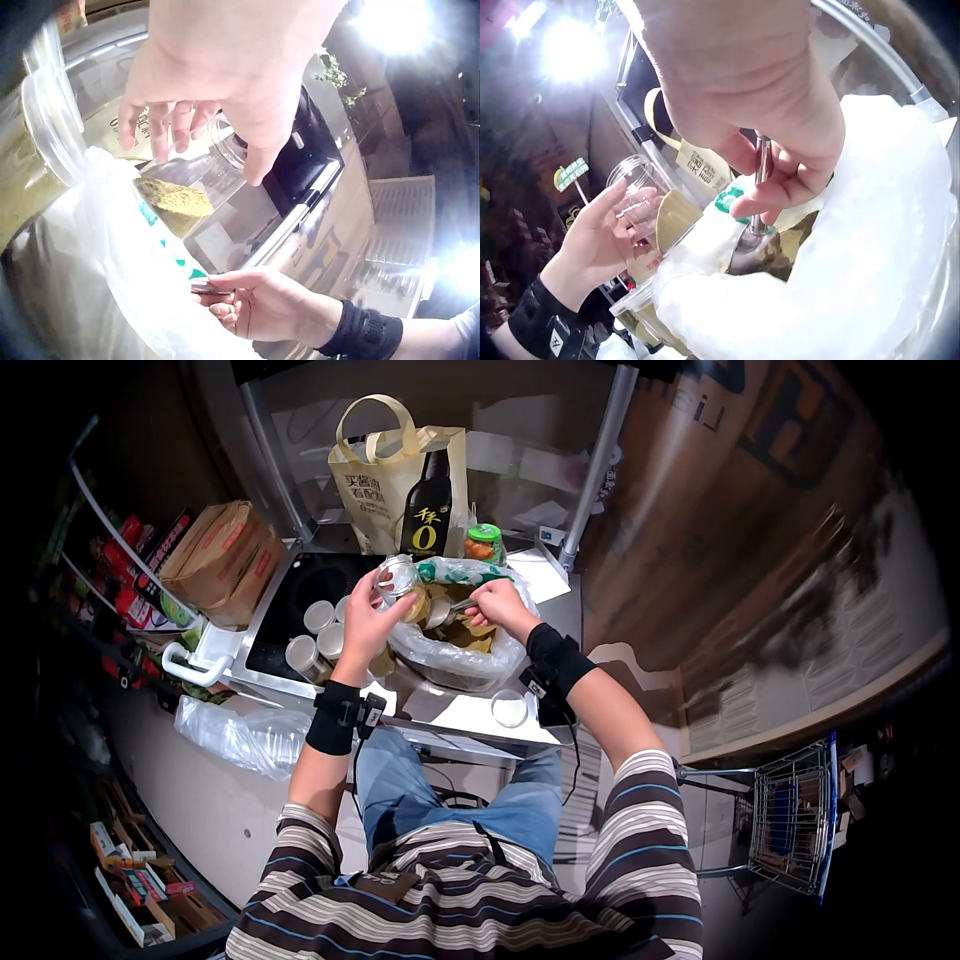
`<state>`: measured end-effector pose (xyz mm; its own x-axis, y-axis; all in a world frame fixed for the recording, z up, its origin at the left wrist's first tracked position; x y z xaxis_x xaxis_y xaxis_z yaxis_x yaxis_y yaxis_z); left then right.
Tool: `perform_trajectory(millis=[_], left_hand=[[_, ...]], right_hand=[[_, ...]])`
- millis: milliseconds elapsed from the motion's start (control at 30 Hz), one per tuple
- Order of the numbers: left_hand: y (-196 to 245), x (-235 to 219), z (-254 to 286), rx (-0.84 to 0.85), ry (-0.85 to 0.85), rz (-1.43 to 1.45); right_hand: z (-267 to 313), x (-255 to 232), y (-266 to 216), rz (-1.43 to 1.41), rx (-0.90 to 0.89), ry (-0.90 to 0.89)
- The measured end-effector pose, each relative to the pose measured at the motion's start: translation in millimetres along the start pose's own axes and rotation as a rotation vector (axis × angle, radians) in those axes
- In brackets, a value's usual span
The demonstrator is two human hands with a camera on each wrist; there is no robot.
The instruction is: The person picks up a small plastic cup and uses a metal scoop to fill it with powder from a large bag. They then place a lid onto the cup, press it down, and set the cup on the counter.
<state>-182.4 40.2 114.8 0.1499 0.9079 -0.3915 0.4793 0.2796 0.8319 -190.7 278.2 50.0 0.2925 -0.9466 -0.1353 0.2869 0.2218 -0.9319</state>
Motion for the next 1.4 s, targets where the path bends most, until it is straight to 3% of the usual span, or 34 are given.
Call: perform_trajectory(millis=[133, 600, 867, 1167, 1400], left_hand=[[-7, 2, 0, -0.03, -0.007, 0.031], [-8, 6, -1, -0.043, -0.025, 0.099], [23, -8, 4, 0.095, 0.036, 0.063], [21, 4, -4, 0.163, 0.056, -0.016], [29, 32, -3, 0.198, -0.037, -0.374]], right_hand=[[-17, 28, 12, -0.03, 0.0, -0.045], [-23, 42, 21, -0.348, -0.018, -0.11], [29, 4, 10, -0.349, -0.108, -0.052], [88, -57, 14, -0.432, -0.139, 0.096], [118, -87, -16, -0.385, -0.234, 0.14]])
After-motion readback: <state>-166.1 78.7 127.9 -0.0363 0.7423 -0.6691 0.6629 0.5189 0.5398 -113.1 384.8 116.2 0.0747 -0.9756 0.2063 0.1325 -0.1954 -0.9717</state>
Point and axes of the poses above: each hand's wrist, its own z-axis away from the middle knuckle, its own x-axis out of the palm, y = z × x, the point moved 7 cm from there along -z, towards the middle knuckle, and after that the axes turned 14 degrees about -y, right-handed, at the moved point
